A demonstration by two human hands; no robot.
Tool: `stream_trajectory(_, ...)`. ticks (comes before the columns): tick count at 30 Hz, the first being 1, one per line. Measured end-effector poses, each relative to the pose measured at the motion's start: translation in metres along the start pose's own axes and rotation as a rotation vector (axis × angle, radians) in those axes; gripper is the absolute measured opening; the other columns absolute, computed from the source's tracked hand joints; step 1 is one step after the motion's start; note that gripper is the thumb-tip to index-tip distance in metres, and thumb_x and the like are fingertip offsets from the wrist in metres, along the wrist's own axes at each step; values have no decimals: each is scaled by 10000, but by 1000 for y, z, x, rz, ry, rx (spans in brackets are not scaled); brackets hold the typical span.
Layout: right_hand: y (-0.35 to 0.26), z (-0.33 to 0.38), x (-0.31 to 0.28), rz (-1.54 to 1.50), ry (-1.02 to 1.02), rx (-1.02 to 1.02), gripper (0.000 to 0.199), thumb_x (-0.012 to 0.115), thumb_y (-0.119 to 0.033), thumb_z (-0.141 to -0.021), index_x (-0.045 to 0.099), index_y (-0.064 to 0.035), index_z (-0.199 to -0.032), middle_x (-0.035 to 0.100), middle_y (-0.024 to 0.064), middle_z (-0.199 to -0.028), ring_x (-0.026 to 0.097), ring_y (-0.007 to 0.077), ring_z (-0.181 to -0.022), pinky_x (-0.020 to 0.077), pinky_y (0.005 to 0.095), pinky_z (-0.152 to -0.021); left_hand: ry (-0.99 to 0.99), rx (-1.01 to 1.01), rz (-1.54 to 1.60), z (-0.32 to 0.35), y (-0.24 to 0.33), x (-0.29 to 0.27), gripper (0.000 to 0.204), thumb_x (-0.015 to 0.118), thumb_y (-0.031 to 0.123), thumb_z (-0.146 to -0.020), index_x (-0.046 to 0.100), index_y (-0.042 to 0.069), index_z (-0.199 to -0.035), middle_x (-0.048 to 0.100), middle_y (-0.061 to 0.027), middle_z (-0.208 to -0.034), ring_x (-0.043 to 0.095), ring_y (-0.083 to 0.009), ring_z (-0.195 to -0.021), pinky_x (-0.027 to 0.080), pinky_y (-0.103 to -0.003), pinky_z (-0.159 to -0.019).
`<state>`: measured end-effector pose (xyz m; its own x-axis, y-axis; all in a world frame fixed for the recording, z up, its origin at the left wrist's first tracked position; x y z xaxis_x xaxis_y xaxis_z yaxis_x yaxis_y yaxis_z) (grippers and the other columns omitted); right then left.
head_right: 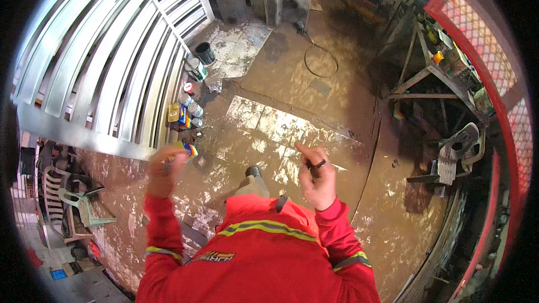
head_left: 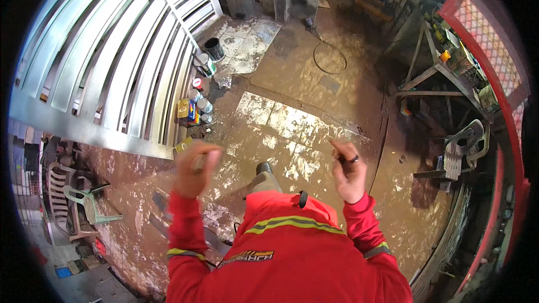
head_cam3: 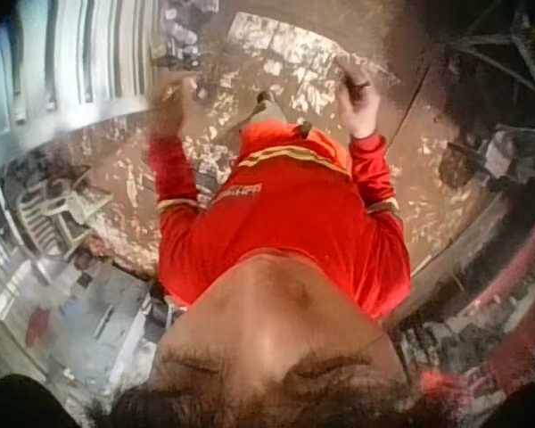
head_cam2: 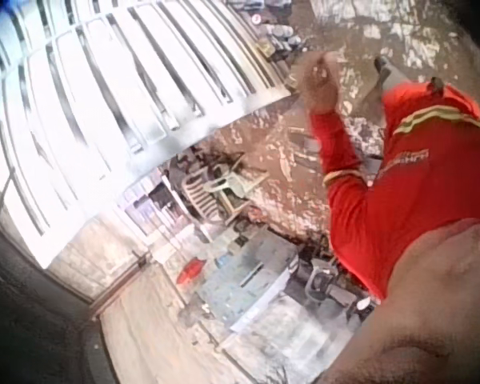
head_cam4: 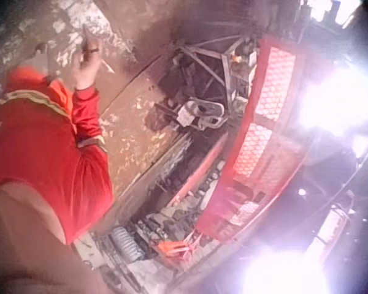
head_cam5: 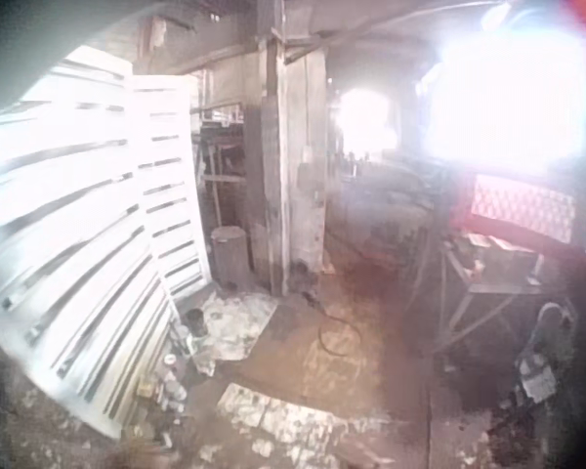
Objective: The person walks through a workshop, picks up a small rectangular piece of material, and uses a utility knife to cut it. They then retrieve a small container of adhesive and a brush, and proceed to apply the adhesive to the cut piece and a larger metal surface on the floor.
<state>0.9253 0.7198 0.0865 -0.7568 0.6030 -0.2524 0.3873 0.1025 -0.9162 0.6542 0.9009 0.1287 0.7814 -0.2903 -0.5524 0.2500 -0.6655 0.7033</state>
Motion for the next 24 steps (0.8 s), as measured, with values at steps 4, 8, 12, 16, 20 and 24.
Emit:
stream_trajectory(4,32,-39,62,-96,-102,219,377,469,144,-774,629,-4,-1082,497,36,-840,481,118,-766,396,219,-693,-330,-257,409,-13,-87,116,122,592,97,-875,641,0,-930,638,-64,-779,571,-108,-692,458,-264,-631)
stream_trajectory(8,45,-86,84,39,-127,194,351,516,109,-769,644,-23,-1067,541,96,-886,545,199,-797,448,290,-693,-474,-430,703,-52,-96,171,160,580,99,-887,625,-10,-995,619,-32,-819,549,-85,-708,456,-241,-639)
stream_trajectory(12,85,-132,86,-49,-4,171,416,497,103,-739,631,-56,-1100,552,103,-888,562,226,-817,459,311,-702,-590,-369,705,-124,-108,198,193,548,107,-908,609,-13,-1047,599,-33,-876,542,-79,-732,453,-221,-653)
stream_trajectory(16,112,-177,63,36,156,162,394,512,68,-695,638,-66,-1043,540,110,-797,549,247,-723,447,329,-634,-724,-314,681,-190,-128,240,193,530,121,-920,616,-3,-1040,589,-25,-834,547,-82,-715,467,-228,-648)
stream_trajectory(20,154,-232,31,-120,210,268,355,533,61,-727,612,-51,-1054,542,91,-786,546,182,-702,440,305,-607,-799,-271,680,-258,-136,299,194,532,124,-919,615,-5,-1037,591,-25,-819,549,-84,-703,468,-232,-645)
stream_trajectory(24,182,-313,-4,-344,211,300,351,552,53,-742,575,-36,-1080,538,98,-835,560,166,-718,471,297,-635,-790,-261,748,-330,-138,357,195,540,130,-918,612,-17,-1024,599,-26,-823,545,-84,-701,456,-225,-633)
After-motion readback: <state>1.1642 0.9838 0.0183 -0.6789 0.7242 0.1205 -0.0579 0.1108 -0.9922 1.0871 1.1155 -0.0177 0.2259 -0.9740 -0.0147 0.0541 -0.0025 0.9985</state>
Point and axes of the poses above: each hand's wrist, its own z-axis away from the middle knuckle, its own x-axis out of the palm, y = z × x, the point moved 4 cm from there along -z, towards the middle knuckle
